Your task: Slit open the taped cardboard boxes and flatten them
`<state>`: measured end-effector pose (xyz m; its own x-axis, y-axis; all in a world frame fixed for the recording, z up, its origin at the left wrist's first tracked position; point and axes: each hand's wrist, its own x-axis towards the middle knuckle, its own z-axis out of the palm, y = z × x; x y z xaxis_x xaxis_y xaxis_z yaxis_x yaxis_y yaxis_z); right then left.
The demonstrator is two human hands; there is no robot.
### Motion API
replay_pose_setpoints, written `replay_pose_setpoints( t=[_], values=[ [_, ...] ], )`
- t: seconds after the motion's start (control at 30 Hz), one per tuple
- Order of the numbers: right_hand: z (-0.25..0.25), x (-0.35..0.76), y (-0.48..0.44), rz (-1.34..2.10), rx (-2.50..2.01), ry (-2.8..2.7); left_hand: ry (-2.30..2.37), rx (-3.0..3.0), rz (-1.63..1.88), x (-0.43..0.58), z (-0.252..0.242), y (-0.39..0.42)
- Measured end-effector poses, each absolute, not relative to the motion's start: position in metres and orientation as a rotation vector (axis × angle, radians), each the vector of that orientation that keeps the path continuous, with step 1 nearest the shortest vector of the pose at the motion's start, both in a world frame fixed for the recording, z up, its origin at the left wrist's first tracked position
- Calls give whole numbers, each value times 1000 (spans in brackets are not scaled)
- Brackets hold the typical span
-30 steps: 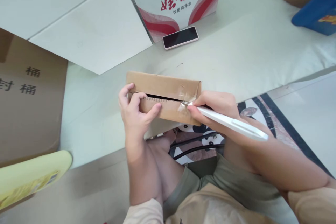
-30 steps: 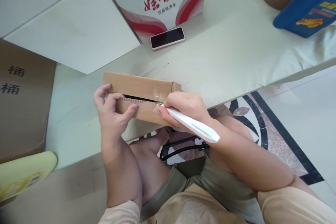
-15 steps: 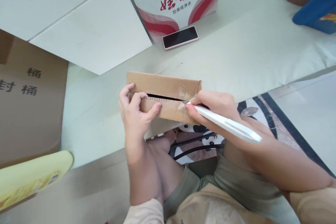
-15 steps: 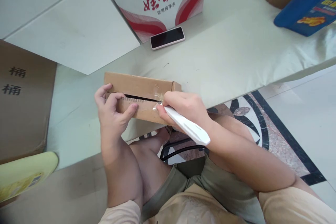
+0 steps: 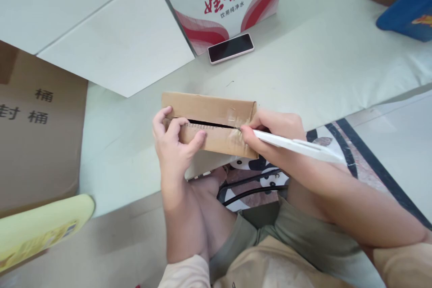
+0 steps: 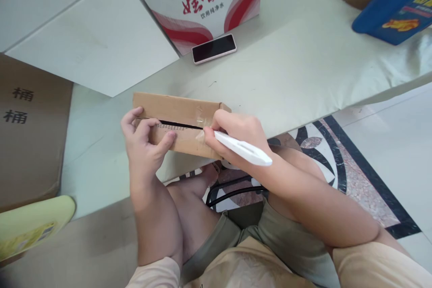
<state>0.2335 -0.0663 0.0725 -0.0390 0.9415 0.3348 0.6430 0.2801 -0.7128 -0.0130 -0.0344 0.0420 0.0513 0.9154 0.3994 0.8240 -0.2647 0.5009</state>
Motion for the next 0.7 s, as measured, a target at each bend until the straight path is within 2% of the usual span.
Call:
replay_pose_setpoints(
  t=[0.2,0.5,0.7],
  values=[
    [82,250,-75,501,-1399,-1743,1753,2184,1047,-15,40,-31],
    [63,249,-61,678,-1335,-1663,1767,2125,1044,-13,43,-30],
    [56,258,-61,575,-1283,-1333,1455,2197,1488,-18,30,-25]
  ],
)
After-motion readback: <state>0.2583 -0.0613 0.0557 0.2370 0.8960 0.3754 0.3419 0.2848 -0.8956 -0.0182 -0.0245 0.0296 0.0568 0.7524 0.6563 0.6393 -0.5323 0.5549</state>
